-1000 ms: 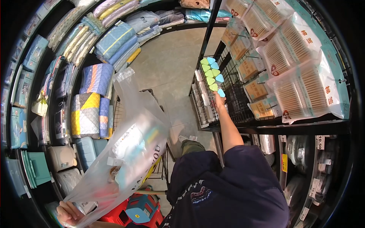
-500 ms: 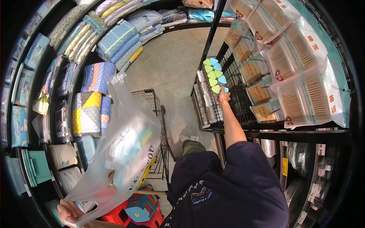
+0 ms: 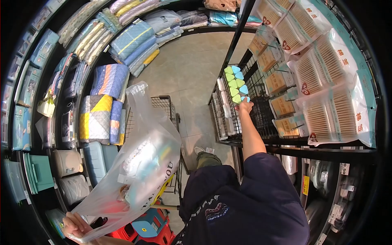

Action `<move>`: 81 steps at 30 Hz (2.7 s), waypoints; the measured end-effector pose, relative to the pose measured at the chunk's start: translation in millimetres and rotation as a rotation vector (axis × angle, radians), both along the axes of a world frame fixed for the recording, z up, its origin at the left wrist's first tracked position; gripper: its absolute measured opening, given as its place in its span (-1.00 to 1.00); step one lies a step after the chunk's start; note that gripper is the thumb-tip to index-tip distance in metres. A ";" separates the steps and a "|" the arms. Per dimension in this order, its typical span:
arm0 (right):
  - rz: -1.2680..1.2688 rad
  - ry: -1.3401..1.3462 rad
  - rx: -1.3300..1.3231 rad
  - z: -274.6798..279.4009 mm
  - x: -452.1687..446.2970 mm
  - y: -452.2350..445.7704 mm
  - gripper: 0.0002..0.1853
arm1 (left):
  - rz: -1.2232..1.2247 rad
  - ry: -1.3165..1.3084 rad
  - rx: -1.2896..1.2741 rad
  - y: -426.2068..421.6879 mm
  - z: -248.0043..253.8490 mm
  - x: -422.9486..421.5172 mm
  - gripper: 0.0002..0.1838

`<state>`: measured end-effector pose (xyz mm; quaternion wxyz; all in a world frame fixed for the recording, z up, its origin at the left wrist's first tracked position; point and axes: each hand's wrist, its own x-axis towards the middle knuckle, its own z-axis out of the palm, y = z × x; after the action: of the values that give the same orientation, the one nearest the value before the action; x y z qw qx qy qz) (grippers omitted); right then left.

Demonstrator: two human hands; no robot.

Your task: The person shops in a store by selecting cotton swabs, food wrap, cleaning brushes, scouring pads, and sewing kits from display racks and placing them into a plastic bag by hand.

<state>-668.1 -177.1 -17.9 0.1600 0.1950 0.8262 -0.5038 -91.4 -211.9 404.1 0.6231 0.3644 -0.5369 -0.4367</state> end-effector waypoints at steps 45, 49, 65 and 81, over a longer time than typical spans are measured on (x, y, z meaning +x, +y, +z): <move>0.093 -0.046 -0.227 -73.7 -15.8 -4.5 -0.22 | -0.078 -0.131 -0.117 -1.7 -7.1 -0.3 -0.89; 0.025 -0.077 -0.259 -36.1 -4.2 -7.3 -0.65 | -0.120 -0.147 -0.109 -2.2 -7.3 -2.4 -0.91; 0.074 -0.107 -0.207 -26.2 -10.1 -8.4 -0.61 | -0.178 -0.178 -0.089 -9.2 -10.6 2.4 -0.88; 0.444 0.718 -0.555 131.2 102.3 -24.8 -0.67 | -0.602 -0.055 -0.350 -14.4 9.6 9.4 -0.82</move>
<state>-565.8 -201.9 113.2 0.0150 -0.2209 0.6855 -0.6936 -82.0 -226.3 413.7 0.5048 0.0892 -0.7035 -0.4923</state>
